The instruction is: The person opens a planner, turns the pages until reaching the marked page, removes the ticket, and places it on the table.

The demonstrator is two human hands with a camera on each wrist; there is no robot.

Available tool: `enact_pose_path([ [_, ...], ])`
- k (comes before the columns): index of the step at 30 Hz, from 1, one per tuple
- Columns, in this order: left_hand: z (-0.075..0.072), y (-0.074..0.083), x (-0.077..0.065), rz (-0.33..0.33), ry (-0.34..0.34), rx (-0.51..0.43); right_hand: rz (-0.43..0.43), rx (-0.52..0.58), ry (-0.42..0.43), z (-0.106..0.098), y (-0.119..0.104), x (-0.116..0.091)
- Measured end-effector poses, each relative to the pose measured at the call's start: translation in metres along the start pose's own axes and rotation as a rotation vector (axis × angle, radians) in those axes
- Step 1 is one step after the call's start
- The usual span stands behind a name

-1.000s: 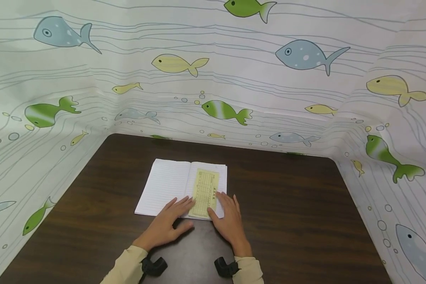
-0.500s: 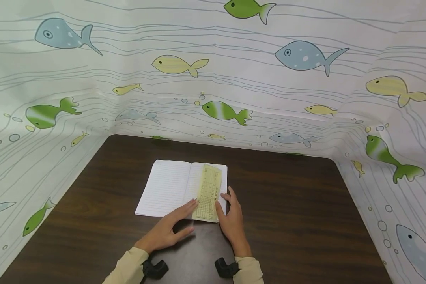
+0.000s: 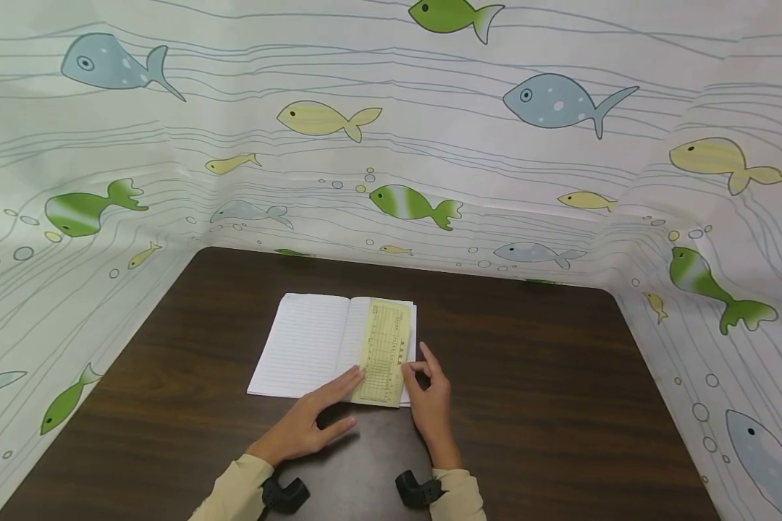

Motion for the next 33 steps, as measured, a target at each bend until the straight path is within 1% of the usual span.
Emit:
enact_pose_path([
  [4, 0.002, -0.001, -0.001, 0.003, -0.008, 0.008, 0.031, 0.043, 0.029, -0.002, 0.0, 0.0],
  [8, 0.004, -0.001, -0.001, -0.005, -0.017, -0.009, 0.046, 0.063, 0.053, -0.002, 0.0, -0.001],
  [10, 0.004, -0.002, -0.002, -0.017, -0.023, -0.022, 0.042, 0.066, 0.066, -0.002, -0.003, -0.001],
  [12, 0.005, -0.002, -0.002, -0.026, -0.028, -0.031, 0.024, 0.066, 0.084, -0.005, -0.015, -0.003],
  [14, 0.005, -0.002, -0.001, -0.028, -0.027, -0.036, 0.01, 0.069, 0.114, -0.011, -0.025, -0.003],
  [16, 0.005, -0.002, -0.001, -0.029, -0.018, -0.035, -0.009, 0.061, 0.154, -0.022, -0.033, -0.002],
  [17, 0.004, -0.003, 0.0, -0.028, -0.011, -0.031, -0.016, 0.06, 0.18, -0.029, -0.032, 0.0],
  [19, 0.003, -0.004, 0.0, -0.029, 0.008, -0.017, -0.019, 0.051, 0.228, -0.046, -0.02, 0.007],
  [22, 0.001, -0.005, 0.0, -0.034, 0.039, 0.004, 0.001, -0.014, 0.272, -0.073, 0.001, 0.02],
  [24, 0.0, -0.006, 0.0, -0.041, 0.052, 0.012, 0.035, -0.077, 0.271, -0.09, 0.012, 0.027],
  [26, -0.001, -0.006, -0.001, -0.048, 0.059, 0.009, 0.069, -0.161, 0.248, -0.105, 0.019, 0.033],
  [28, -0.001, -0.007, -0.001, -0.058, 0.058, 0.003, 0.083, -0.235, 0.217, -0.118, 0.024, 0.037],
  [30, -0.001, -0.007, -0.002, -0.067, 0.055, -0.003, 0.077, -0.31, 0.185, -0.128, 0.026, 0.04],
  [33, 0.0, -0.008, -0.003, -0.076, 0.053, -0.007, 0.058, -0.399, 0.134, -0.136, 0.027, 0.044],
])
Point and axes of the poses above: each hand's wrist, its own x-axis towards the middle knuckle, its own z-axis out of the palm, y = z × x, the point moved 9 cm from there along x, towards the middle knuckle, and after that the axes turned 6 degrees about z, right-handed, at the moved point
